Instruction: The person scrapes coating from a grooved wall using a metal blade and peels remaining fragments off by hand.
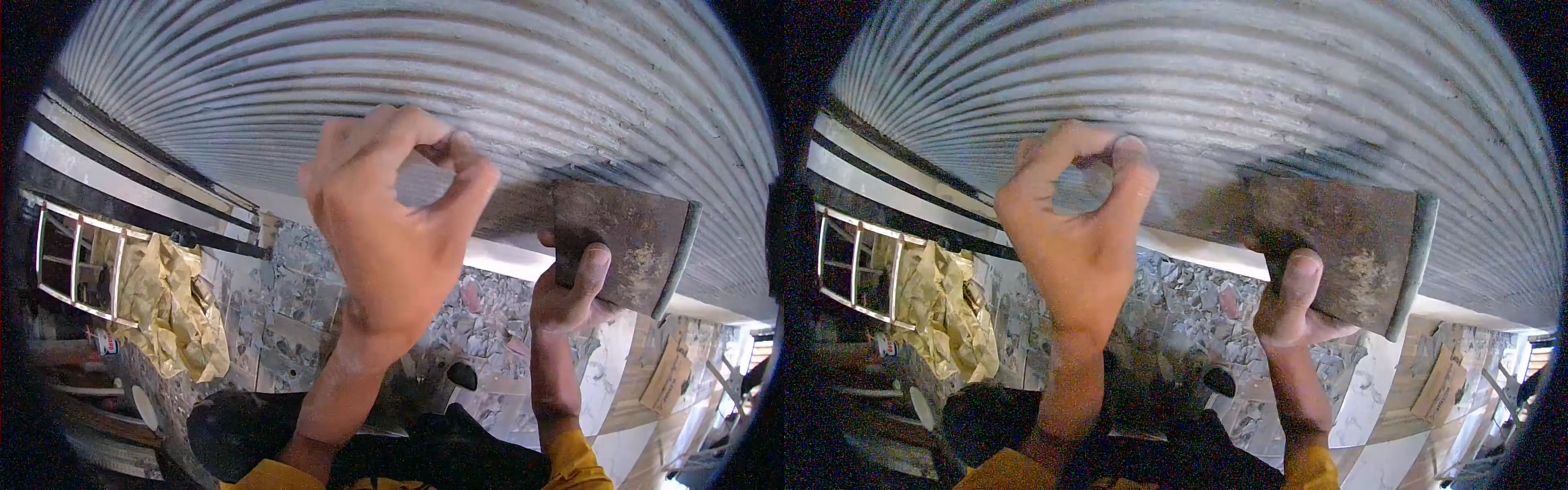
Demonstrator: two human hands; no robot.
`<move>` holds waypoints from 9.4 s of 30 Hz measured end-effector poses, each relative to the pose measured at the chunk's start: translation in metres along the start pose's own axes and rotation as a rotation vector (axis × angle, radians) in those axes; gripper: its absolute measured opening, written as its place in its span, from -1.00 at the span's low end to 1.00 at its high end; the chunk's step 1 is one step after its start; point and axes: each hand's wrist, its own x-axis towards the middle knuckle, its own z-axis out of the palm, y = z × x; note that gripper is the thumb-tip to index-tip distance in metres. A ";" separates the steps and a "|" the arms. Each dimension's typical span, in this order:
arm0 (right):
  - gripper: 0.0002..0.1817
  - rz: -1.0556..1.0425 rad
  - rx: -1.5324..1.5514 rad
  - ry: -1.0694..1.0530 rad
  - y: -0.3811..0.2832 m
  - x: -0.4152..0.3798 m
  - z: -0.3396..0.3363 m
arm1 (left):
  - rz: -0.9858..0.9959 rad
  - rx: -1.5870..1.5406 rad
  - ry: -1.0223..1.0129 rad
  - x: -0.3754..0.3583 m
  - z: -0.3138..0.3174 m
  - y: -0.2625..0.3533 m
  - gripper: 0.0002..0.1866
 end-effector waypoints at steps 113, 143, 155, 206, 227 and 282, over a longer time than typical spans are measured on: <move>-0.50 -0.193 -0.085 0.094 -0.018 0.015 -0.015 | 0.093 -0.157 0.260 -0.070 0.076 -0.002 -0.58; -0.42 0.150 0.032 0.048 -0.005 -0.005 -0.014 | 0.123 -0.345 0.293 -0.065 0.067 -0.016 -0.84; -0.36 0.175 -0.010 0.079 0.014 -0.018 -0.013 | -0.355 -0.583 0.007 -0.095 0.074 0.024 -0.77; -0.80 0.164 -0.415 -0.183 -0.028 0.008 -0.017 | -0.335 -0.610 -0.139 -0.071 0.051 0.014 -0.89; -0.73 0.037 -0.304 -0.171 0.008 0.009 -0.027 | -0.162 -0.486 -0.019 -0.080 0.067 -0.001 -0.90; -0.76 0.041 -0.340 -0.147 -0.003 0.008 -0.015 | 0.088 -0.278 -0.072 -0.068 0.051 -0.001 -0.55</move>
